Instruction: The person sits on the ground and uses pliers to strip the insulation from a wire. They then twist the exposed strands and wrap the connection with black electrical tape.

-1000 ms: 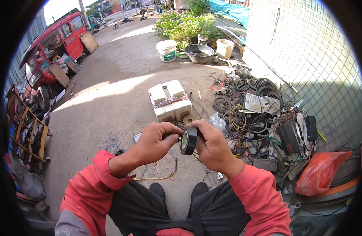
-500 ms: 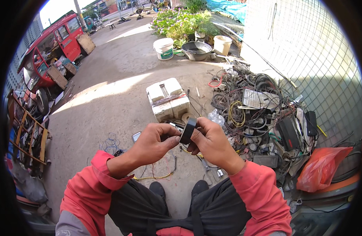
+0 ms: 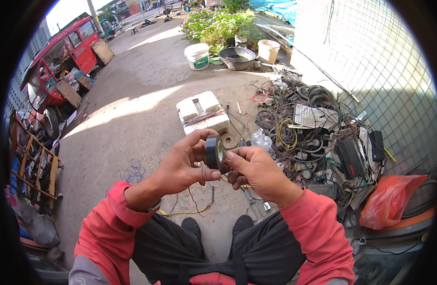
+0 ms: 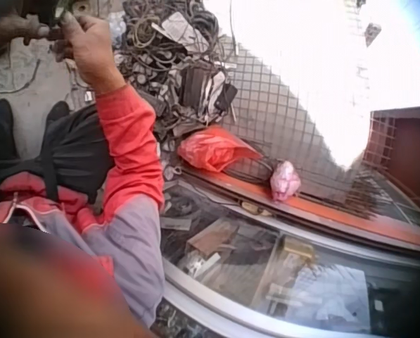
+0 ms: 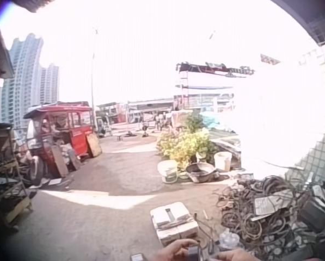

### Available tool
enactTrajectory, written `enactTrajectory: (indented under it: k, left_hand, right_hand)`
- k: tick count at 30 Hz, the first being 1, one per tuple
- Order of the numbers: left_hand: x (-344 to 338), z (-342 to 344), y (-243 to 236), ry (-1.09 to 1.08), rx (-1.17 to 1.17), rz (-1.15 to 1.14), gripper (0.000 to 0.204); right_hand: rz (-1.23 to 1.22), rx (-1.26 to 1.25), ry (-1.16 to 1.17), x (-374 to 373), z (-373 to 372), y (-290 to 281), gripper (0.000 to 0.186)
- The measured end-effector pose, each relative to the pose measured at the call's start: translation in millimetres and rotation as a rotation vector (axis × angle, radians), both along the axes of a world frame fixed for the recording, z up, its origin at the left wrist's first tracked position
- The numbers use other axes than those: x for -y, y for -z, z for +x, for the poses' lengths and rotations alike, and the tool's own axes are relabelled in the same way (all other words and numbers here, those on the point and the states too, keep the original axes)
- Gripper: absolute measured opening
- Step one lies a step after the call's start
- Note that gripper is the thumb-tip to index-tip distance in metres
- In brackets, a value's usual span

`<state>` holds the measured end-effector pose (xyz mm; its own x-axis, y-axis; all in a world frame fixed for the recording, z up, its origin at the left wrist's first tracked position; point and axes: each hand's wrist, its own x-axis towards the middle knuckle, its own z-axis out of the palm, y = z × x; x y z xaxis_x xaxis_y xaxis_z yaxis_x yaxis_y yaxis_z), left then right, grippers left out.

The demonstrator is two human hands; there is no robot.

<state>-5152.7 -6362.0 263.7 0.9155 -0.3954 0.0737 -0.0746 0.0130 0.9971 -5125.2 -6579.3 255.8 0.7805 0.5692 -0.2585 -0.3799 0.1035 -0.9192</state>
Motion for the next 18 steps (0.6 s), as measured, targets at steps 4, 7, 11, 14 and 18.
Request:
enactTrajectory:
  k: [4, 7, 11, 14, 18]
  left_hand:
    - [-4, 4, 5, 0.002, -0.003, -0.085, 0.073]
    - [-6, 4, 3, 0.013, -0.076, -0.128, 0.07]
    - [-8, 4, -6, 0.046, -0.156, -0.138, 0.059]
    - [-7, 0, -11, 0.038, -0.218, -0.181, 0.051]
    - [-10, 3, -5, 0.093, -0.293, -0.266, 0.041]
  right_hand:
    - [-0.114, 0.078, -0.067, 1, -3, 0, 0.025]
    - [-0.094, 0.148, -0.065, -2, -5, -1, 0.024]
    - [-0.144, 0.243, -0.086, -2, -6, -4, 0.023]
    - [-0.165, 0.309, -0.095, -2, -7, -7, 0.021]
    - [-0.127, 0.343, -0.099, 0, -8, -4, 0.023]
